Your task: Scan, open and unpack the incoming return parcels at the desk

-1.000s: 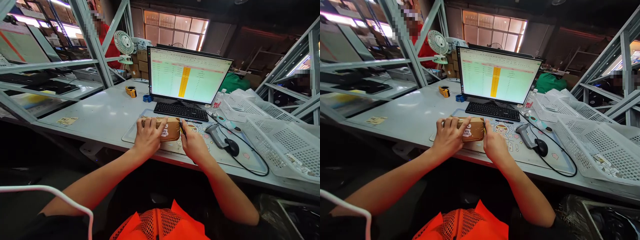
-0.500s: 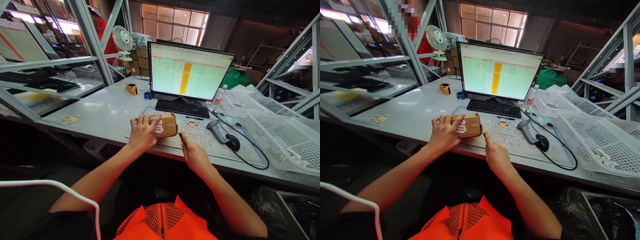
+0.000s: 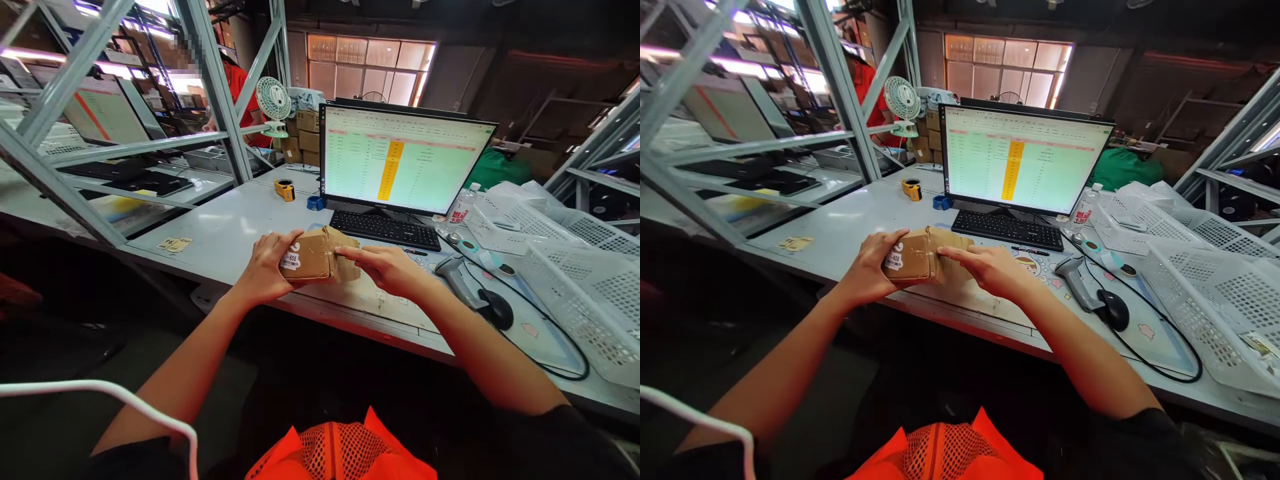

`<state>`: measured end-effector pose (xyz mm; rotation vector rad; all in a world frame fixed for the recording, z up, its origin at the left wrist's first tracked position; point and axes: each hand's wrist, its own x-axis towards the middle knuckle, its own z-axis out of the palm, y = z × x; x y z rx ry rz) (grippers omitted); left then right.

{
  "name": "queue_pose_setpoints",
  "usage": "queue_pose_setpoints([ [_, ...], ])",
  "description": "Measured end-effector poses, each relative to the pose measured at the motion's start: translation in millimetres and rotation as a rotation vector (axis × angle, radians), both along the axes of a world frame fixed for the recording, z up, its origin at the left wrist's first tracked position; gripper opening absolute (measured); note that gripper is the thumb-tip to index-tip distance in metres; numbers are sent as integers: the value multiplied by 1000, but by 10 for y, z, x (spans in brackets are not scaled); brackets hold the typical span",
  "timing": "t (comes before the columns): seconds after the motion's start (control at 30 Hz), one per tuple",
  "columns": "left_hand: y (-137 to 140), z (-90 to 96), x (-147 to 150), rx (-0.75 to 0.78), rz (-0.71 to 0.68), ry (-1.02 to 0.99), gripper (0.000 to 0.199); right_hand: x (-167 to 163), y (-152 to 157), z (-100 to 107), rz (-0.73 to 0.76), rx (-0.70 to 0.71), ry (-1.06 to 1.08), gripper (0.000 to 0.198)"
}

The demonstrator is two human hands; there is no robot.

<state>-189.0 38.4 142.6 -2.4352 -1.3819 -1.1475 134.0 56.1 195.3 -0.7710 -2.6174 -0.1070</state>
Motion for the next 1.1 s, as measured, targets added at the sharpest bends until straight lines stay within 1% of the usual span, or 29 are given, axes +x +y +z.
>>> queue_pose_setpoints([
  [0.17, 70, -11, -177, -87, -50, -121, 101, -128, 214, -55, 13, 23, -42, 62],
  [0.23, 101, -18, -212, -110, -65, -161, 100, -131, 273, -123, -19, 29, -77, 65],
  [0.33, 145, -51, -277, -133, -70, -249, 101, -59, 396, -287, -147, 27, -191, 69],
  [0.43, 183, -131, -404, -180, -59, -334, 105, 174, 533, -500, -349, -2, -344, 72],
  [0.53, 235, -301, -572, -287, -75, -458, 117, 550, 563, -742, -592, -77, -487, 76],
  [0.57, 264, -382, -618, -327, -77, -513, 122, 680, 541, -831, -650, -101, -505, 75],
  [0.63, 345, -574, -660, -383, -70, -614, 128, 908, 470, -1019, -721, -120, -476, 66],
  [0.73, 507, -876, -559, -437, -117, -691, 130, 1113, 375, -1273, -803, -95, -392, 55],
  [0.8, 605, -1038, -406, -506, -190, -675, 130, 1144, 342, -1351, -824, -61, -318, 50],
  [0.83, 643, -1097, -318, -547, -227, -651, 130, 1127, 330, -1346, -803, -45, -241, 48],
  [0.9, 690, -1170, -148, -604, -280, -594, 129, 1020, 293, -1240, -691, 1, 7, 45],
  [0.97, 708, -1193, -4, -621, -310, -536, 128, 809, 224, -1039, -519, 56, 258, 46],
  [1.0, 710, -1193, 55, -619, -318, -512, 127, 670, 178, -926, -442, 82, 330, 48],
  [1.03, 709, -1189, 104, -614, -324, -494, 125, 517, 130, -819, -380, 104, 354, 50],
  [1.1, 700, -1175, 163, -606, -332, -477, 124, 212, 41, -658, -301, 146, 298, 54],
])
